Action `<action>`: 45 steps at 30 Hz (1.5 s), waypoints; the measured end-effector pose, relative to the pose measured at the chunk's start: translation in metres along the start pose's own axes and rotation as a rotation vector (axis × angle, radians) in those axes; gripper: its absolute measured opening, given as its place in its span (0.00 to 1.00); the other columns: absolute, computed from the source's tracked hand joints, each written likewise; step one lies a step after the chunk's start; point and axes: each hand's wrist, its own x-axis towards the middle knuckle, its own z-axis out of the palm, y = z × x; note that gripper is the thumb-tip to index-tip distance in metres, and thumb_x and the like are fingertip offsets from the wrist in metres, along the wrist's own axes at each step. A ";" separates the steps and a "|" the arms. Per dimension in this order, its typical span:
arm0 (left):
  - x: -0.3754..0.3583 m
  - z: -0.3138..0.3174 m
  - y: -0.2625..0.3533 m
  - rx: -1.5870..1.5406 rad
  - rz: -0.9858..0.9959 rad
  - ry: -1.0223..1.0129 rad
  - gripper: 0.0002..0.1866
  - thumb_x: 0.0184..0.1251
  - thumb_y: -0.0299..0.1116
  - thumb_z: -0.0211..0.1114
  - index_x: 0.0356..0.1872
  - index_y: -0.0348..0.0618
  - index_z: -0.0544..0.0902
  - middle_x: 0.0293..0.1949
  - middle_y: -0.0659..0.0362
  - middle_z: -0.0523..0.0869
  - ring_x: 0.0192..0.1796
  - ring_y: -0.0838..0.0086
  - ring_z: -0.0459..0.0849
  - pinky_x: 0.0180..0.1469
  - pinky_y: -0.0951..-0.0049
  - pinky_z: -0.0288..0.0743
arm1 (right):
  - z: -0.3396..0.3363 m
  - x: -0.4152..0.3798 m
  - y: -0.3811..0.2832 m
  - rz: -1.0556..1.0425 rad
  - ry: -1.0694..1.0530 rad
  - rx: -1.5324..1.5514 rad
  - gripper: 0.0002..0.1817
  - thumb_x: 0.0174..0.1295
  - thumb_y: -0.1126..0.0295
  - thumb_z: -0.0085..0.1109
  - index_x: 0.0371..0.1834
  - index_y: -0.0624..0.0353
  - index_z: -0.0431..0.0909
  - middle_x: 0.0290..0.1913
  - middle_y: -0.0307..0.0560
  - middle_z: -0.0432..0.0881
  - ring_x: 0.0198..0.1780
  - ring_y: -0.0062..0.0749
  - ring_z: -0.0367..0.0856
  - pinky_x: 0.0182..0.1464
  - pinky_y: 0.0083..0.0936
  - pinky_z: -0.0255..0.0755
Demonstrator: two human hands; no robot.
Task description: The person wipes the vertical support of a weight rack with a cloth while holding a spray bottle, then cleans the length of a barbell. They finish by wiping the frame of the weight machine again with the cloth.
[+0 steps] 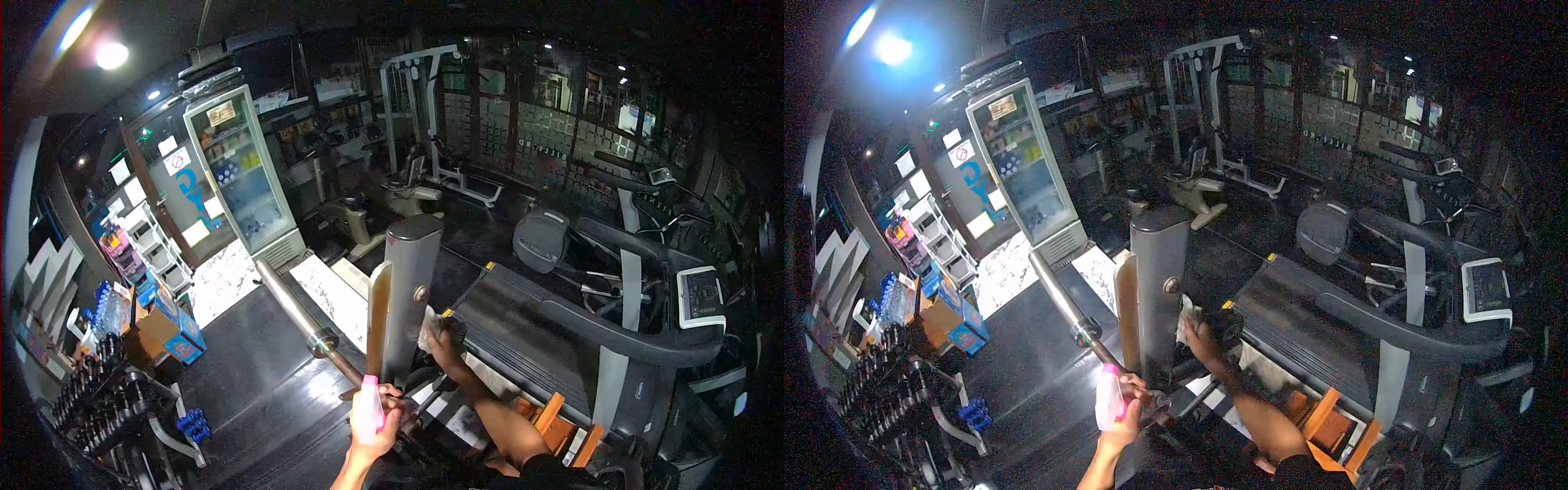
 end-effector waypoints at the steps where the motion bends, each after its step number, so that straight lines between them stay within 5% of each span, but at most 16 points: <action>1: 0.001 0.000 0.000 0.004 -0.004 -0.002 0.21 0.53 0.15 0.59 0.50 0.33 0.65 0.38 0.48 0.81 0.34 0.71 0.83 0.41 0.72 0.77 | 0.011 0.002 0.021 0.031 -0.050 0.050 0.25 0.67 0.57 0.46 0.57 0.68 0.66 0.45 0.56 0.79 0.47 0.45 0.79 0.51 0.34 0.68; 6: -0.003 -0.001 -0.003 -0.040 0.038 -0.011 0.22 0.57 0.18 0.59 0.53 0.32 0.64 0.40 0.45 0.80 0.32 0.71 0.84 0.37 0.73 0.79 | 0.049 -0.010 0.072 -0.314 0.163 0.303 0.20 0.64 0.62 0.52 0.52 0.68 0.71 0.43 0.59 0.81 0.47 0.45 0.80 0.51 0.34 0.69; 9: 0.000 -0.003 -0.001 -0.042 0.030 -0.028 0.24 0.57 0.17 0.57 0.55 0.31 0.62 0.41 0.44 0.79 0.31 0.70 0.84 0.36 0.71 0.80 | 0.076 -0.001 0.136 -0.223 0.031 0.287 0.20 0.64 0.62 0.53 0.52 0.66 0.72 0.43 0.57 0.81 0.47 0.43 0.80 0.51 0.33 0.70; 14: 0.001 -0.005 0.002 -0.033 -0.004 -0.089 0.30 0.54 0.12 0.54 0.60 0.34 0.60 0.45 0.44 0.78 0.34 0.67 0.85 0.39 0.69 0.81 | 0.089 -0.025 0.142 -0.215 -0.010 0.379 0.20 0.64 0.58 0.53 0.51 0.64 0.72 0.42 0.57 0.81 0.45 0.45 0.81 0.49 0.34 0.71; 17: 0.003 0.000 0.009 -0.119 -0.067 -0.088 0.31 0.54 0.12 0.55 0.61 0.34 0.59 0.46 0.44 0.77 0.38 0.64 0.85 0.41 0.67 0.80 | 0.120 -0.017 0.221 -0.158 -0.137 0.196 0.21 0.66 0.57 0.51 0.53 0.64 0.70 0.40 0.50 0.81 0.43 0.39 0.80 0.48 0.30 0.71; 18: 0.004 0.000 0.012 -0.088 -0.063 -0.090 0.31 0.54 0.13 0.56 0.61 0.34 0.59 0.48 0.44 0.77 0.41 0.64 0.85 0.43 0.68 0.79 | 0.129 -0.020 0.228 -0.219 -0.176 0.428 0.20 0.66 0.58 0.52 0.52 0.63 0.70 0.37 0.46 0.79 0.42 0.33 0.78 0.48 0.28 0.70; 21: 0.005 0.000 0.021 -0.060 -0.101 -0.091 0.31 0.55 0.14 0.58 0.62 0.34 0.59 0.48 0.45 0.77 0.41 0.66 0.85 0.44 0.69 0.78 | 0.102 -0.034 0.191 -0.391 -0.121 0.220 0.15 0.65 0.61 0.53 0.48 0.61 0.71 0.35 0.41 0.78 0.39 0.27 0.77 0.45 0.26 0.71; 23: 0.006 0.001 0.023 -0.016 -0.088 -0.053 0.29 0.56 0.15 0.58 0.60 0.34 0.61 0.48 0.46 0.78 0.39 0.68 0.85 0.42 0.71 0.78 | 0.102 -0.014 0.193 -0.030 -0.070 0.442 0.12 0.64 0.65 0.55 0.42 0.63 0.77 0.36 0.42 0.80 0.40 0.28 0.77 0.45 0.26 0.71; 25: 0.003 0.002 0.019 -0.083 -0.063 -0.022 0.27 0.56 0.15 0.57 0.58 0.33 0.62 0.46 0.47 0.79 0.37 0.69 0.85 0.41 0.72 0.79 | 0.065 -0.007 0.099 0.036 -0.028 0.588 0.16 0.64 0.66 0.55 0.52 0.60 0.71 0.39 0.42 0.78 0.41 0.26 0.76 0.45 0.26 0.70; 27: 0.003 0.004 0.018 -0.100 -0.036 0.003 0.25 0.55 0.13 0.57 0.56 0.33 0.63 0.44 0.46 0.79 0.36 0.70 0.84 0.41 0.73 0.79 | 0.028 0.008 0.016 -0.031 0.232 0.361 0.19 0.64 0.67 0.55 0.55 0.63 0.69 0.42 0.45 0.78 0.43 0.29 0.75 0.46 0.28 0.70; 31: -0.002 0.001 0.011 -0.102 -0.043 0.024 0.25 0.53 0.11 0.56 0.54 0.33 0.64 0.44 0.46 0.79 0.35 0.71 0.84 0.40 0.73 0.78 | -0.022 0.036 -0.110 -0.674 0.441 0.701 0.20 0.63 0.78 0.47 0.59 0.67 0.65 0.64 0.54 0.66 0.59 0.35 0.70 0.54 0.29 0.70; 33: -0.005 -0.001 0.005 -0.075 -0.020 0.020 0.25 0.52 0.10 0.56 0.53 0.33 0.64 0.45 0.46 0.79 0.36 0.71 0.83 0.40 0.74 0.78 | -0.042 0.018 -0.168 -0.830 0.445 0.620 0.21 0.60 0.83 0.44 0.58 0.68 0.66 0.70 0.56 0.56 0.65 0.39 0.64 0.59 0.29 0.67; 34: -0.006 -0.001 0.004 -0.073 -0.001 0.015 0.25 0.52 0.10 0.56 0.53 0.33 0.64 0.45 0.46 0.79 0.36 0.72 0.83 0.40 0.74 0.78 | -0.047 0.011 -0.183 -0.857 0.519 0.369 0.22 0.55 0.85 0.45 0.56 0.69 0.69 0.68 0.61 0.60 0.66 0.49 0.64 0.63 0.36 0.63; 35: -0.007 -0.002 0.003 -0.073 0.018 0.008 0.25 0.52 0.10 0.56 0.53 0.33 0.64 0.45 0.46 0.79 0.36 0.72 0.83 0.40 0.75 0.78 | -0.047 0.008 -0.186 -0.858 0.515 0.372 0.22 0.55 0.85 0.45 0.56 0.69 0.69 0.68 0.61 0.60 0.66 0.49 0.64 0.63 0.36 0.63; 37: -0.007 -0.002 0.004 -0.098 0.014 0.018 0.25 0.52 0.10 0.56 0.53 0.34 0.64 0.40 0.47 0.80 0.39 0.69 0.83 0.42 0.73 0.77 | -0.048 0.005 -0.186 -0.949 0.624 -0.123 0.23 0.49 0.85 0.47 0.53 0.69 0.71 0.65 0.64 0.64 0.66 0.58 0.61 0.67 0.43 0.57; 45: -0.002 0.000 0.005 0.008 0.081 0.050 0.22 0.50 0.12 0.59 0.48 0.34 0.66 0.29 0.54 0.81 0.41 0.62 0.82 0.50 0.63 0.74 | -0.029 -0.031 -0.124 -0.917 0.489 -0.202 0.21 0.52 0.80 0.48 0.52 0.65 0.69 0.54 0.65 0.73 0.58 0.56 0.71 0.63 0.45 0.61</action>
